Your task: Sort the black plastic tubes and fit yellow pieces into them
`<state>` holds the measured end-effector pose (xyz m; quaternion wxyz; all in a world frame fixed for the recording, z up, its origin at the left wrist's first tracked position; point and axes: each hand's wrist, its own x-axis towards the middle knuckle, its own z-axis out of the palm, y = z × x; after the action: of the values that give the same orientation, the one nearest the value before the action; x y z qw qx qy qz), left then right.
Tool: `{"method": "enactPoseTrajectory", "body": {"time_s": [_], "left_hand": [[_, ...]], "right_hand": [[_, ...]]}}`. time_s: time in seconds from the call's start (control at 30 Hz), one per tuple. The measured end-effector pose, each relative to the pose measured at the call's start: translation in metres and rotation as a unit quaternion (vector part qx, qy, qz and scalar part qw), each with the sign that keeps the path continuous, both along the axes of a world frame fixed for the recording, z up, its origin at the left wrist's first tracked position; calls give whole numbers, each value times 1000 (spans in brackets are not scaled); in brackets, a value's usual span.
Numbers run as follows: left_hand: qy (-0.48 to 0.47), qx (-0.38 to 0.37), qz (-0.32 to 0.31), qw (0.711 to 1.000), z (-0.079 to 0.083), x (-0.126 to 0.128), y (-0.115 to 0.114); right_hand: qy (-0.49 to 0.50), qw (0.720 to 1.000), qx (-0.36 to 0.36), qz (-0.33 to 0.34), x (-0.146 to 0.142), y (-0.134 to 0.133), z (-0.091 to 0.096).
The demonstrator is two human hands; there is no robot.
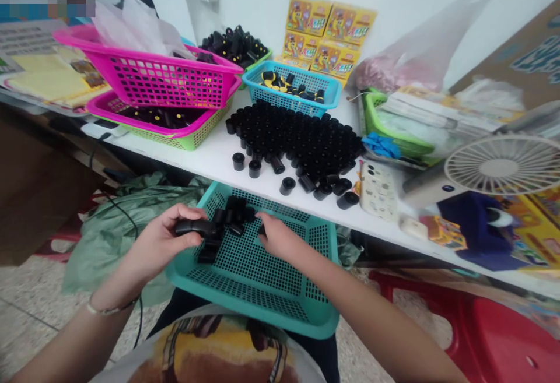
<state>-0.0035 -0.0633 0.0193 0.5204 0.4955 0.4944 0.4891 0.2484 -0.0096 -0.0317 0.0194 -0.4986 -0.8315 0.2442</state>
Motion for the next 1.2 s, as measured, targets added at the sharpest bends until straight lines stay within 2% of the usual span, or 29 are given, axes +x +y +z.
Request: {"method": "enactPoseTrajectory", "body": {"time_s": [0.07,0.13,0.2,0.3,0.43,0.57,0.67,0.83,0.97,1.1,1.2], "left_hand": [[6,25,-1,1000,1,5,-1],[4,40,4,999,2,11,-2],[4,51,9,999,3,15,-4],[7,65,10,998,5,20,-6],[6,76,8,997,8,23,-9],[10,104,23,994,7,28,-11],[3,126,34,991,5,31,-13],[6,138,41,990,3,31,-14],[-5,132,29,991,4,27,-15],[-11,124,14,992,6,30,-18],[65,111,-14,992,8,32,-20]], "right_hand": [[149,988,-16,-21,-2,-10,18],[326,945,-12,-39,-7,-23,36],[437,899,1,-39,-12,-35,50],[527,847,-46,-61,-16,-46,57],[625,746,-151,-172,-18,-52,54],[662,685,-164,-257,-23,-58,55],[688,644,-201,-269,-29,-63,59],[678,655,-233,-238,-33,-67,57],[667,674,-225,-225,-31,-66,52],[628,729,-209,-172,-29,-67,51],[578,782,-205,-113,-29,-67,53]]}}
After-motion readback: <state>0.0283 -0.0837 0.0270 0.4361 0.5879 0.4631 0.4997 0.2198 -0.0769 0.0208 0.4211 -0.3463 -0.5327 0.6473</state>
